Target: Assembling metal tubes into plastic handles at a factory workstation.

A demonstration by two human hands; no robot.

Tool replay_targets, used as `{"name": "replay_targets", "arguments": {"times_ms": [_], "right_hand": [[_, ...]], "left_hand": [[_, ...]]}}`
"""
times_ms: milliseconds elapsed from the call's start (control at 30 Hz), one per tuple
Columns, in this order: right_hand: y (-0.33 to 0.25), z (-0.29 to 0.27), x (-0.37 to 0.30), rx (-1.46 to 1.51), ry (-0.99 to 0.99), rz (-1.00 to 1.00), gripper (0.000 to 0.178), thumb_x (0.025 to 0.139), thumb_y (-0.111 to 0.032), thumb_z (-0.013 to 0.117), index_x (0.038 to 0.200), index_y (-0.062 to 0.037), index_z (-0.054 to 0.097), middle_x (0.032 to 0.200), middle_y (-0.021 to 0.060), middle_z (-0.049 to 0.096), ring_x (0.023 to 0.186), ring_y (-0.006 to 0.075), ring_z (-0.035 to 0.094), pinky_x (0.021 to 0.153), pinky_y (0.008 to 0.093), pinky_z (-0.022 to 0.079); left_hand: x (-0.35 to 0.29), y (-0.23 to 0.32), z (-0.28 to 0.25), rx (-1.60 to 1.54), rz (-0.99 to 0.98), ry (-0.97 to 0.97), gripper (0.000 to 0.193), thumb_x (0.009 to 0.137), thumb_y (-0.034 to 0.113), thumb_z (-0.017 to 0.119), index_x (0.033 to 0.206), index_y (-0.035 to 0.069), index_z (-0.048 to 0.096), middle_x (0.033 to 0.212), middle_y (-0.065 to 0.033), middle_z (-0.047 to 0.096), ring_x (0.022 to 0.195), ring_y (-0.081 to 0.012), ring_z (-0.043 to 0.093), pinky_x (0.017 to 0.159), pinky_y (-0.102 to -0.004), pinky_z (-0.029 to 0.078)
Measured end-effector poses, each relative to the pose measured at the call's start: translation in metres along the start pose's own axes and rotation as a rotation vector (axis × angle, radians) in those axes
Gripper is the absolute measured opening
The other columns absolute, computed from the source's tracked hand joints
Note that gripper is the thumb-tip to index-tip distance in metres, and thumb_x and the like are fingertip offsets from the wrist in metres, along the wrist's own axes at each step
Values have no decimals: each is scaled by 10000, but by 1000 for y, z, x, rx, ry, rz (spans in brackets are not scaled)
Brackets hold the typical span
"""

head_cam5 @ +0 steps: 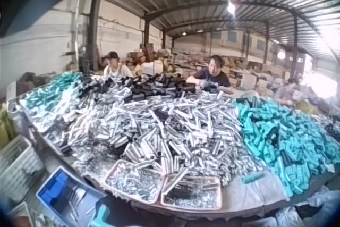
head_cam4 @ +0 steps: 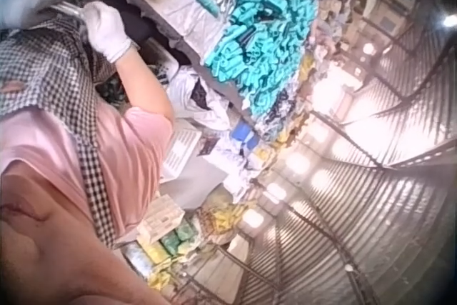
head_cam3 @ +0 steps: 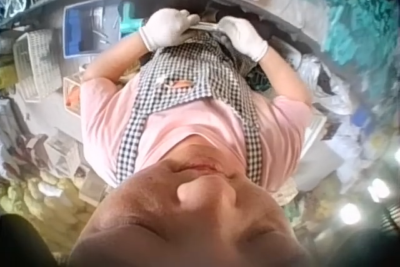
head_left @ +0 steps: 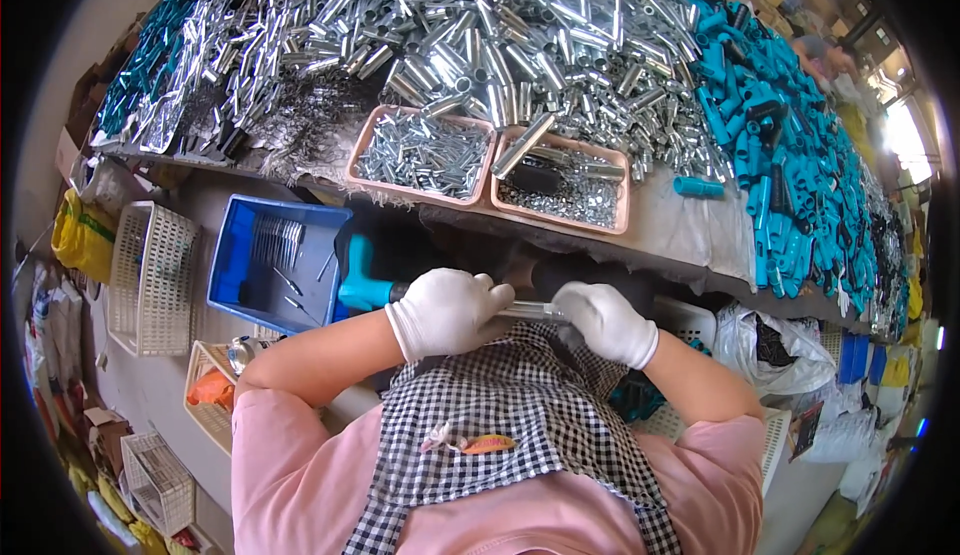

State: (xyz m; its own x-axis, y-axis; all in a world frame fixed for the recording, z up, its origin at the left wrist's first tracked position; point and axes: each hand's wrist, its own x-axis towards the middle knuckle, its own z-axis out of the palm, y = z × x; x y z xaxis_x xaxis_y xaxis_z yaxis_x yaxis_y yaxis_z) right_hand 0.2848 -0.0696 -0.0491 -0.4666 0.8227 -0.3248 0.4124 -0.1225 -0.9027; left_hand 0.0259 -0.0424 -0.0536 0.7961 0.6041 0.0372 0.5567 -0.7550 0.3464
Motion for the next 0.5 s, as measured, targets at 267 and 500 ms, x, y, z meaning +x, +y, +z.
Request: {"name": "replay_targets", "arguments": {"times_ms": [267,500], "right_hand": [[-1,0,10,-881,126,-679,386,699,-266,802,966,-80,595,682,74,585,622,284,595,573,403,461],[-20,0,16,-1058,145,-1148,256,707,-157,646,924,-22,648,677,26,515,582,183,544,512,315,446]], "left_hand": [[3,-16,-4,-588,-127,-338,412,877,403,640,1014,16,677,887,-240,684,792,-410,667,742,-470,532],[0,-30,1,-1291,-345,-804,356,938,334,606,1093,17,654,707,-48,617,560,-112,614,466,-230,486]]}}
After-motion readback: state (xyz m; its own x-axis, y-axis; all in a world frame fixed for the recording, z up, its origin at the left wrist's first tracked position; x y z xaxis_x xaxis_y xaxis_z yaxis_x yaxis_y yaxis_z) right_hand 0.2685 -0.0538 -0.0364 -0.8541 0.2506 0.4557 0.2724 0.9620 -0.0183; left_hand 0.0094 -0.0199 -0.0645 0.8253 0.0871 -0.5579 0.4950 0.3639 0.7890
